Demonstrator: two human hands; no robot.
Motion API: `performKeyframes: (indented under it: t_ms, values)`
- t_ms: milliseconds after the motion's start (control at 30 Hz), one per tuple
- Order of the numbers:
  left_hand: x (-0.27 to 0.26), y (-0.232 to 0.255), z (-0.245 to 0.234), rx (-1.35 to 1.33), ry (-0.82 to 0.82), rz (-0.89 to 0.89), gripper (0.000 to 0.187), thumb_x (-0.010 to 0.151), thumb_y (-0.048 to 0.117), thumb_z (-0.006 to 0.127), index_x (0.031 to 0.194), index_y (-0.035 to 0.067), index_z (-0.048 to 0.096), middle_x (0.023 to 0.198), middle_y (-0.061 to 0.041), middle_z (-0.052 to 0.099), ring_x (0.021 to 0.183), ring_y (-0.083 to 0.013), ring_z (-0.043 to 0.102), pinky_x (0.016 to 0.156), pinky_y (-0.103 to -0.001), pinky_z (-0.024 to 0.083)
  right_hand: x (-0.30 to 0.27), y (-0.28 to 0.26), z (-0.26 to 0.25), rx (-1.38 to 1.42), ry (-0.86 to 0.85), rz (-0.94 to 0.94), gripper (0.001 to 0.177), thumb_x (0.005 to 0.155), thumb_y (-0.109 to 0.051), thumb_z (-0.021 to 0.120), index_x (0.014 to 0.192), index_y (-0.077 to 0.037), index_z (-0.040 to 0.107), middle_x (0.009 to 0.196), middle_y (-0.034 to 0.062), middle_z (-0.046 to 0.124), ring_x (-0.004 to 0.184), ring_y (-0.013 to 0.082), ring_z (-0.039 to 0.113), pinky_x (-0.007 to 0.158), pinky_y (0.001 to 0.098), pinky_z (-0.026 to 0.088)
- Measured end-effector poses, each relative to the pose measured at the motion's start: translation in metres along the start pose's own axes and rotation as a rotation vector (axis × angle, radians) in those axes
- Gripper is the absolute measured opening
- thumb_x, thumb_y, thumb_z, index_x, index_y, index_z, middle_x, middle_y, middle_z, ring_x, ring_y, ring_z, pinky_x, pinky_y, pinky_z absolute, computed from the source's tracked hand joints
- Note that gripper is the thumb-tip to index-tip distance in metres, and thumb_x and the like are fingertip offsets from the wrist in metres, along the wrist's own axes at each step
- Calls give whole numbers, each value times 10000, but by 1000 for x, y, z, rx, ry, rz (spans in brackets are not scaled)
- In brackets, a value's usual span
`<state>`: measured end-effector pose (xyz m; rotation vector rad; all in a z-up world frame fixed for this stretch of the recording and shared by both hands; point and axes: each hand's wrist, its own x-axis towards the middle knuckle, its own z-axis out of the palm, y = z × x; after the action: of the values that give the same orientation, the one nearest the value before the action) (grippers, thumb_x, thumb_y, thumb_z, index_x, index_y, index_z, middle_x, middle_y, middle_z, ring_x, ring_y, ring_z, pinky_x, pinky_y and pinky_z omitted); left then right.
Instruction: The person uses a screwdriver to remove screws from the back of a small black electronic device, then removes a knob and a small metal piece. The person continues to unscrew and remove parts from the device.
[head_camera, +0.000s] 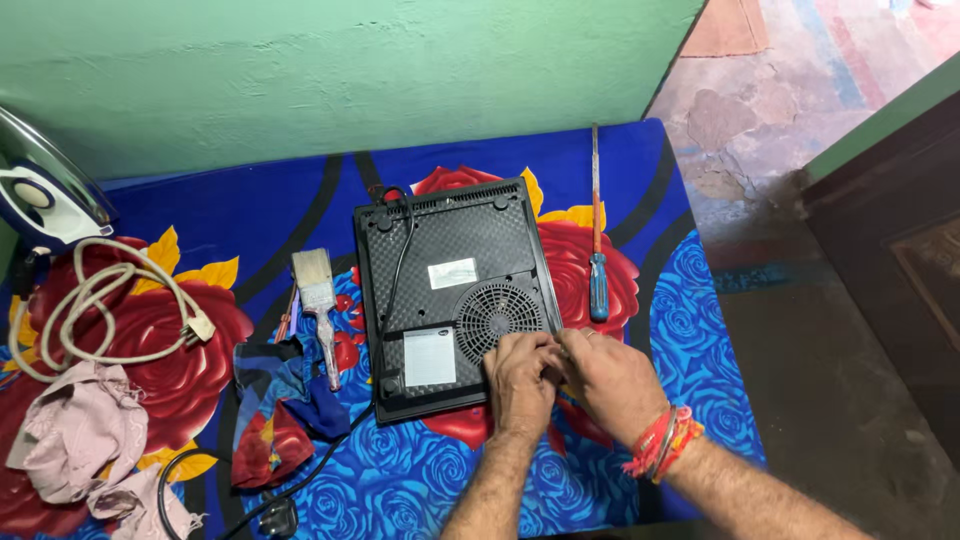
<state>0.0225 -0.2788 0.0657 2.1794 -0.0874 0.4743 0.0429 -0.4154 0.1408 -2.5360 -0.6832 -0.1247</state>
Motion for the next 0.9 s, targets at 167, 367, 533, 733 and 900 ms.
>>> performKeyframes:
  t_ms: [167, 367, 533, 733, 900]
  values:
    - [0, -4, 1, -45, -35, 38, 209, 681, -5, 765, 770, 182, 741, 978, 38, 710, 1003, -211, 634, 870, -420, 426, -2, -2, 5, -118, 52, 144, 309, 861, -364, 717, 888, -68, 630, 768, 137, 679, 752, 359, 685, 644, 479, 540]
    - [4, -4, 2, -17, -26, 41, 258, 650, -36, 750, 823, 156, 741, 971, 31, 704, 990, -221, 633, 853, -410, 413, -8, 0, 15, -22, 82, 242, 290, 881, -358, 712, 873, -73, 658, 752, 156, 692, 701, 378, 681, 602, 493, 527]
    - [3, -5, 0, -39, -18, 42, 209, 678, -14, 772, 791, 153, 714, 962, 39, 702, 1002, -213, 640, 867, -407, 421, -12, 6, 24, 4, 138, 159, 233, 920, -296, 690, 889, -69, 643, 749, 160, 678, 705, 384, 672, 601, 499, 516]
    - [1, -6, 1, -79, -25, 12, 222, 704, -14, 789, 835, 155, 731, 978, 47, 711, 1003, -200, 639, 869, -399, 424, -15, 8, 27, 41, 155, 120, 204, 920, -267, 687, 915, -68, 644, 763, 159, 680, 727, 389, 675, 609, 499, 519]
    - [-1, -10, 2, -79, -46, -21, 240, 655, -2, 815, 812, 166, 745, 973, 50, 711, 1008, -198, 636, 871, -400, 419, -18, 8, 27, 74, 125, 137, 174, 904, -229, 709, 947, -66, 669, 792, 162, 691, 745, 385, 687, 629, 483, 536]
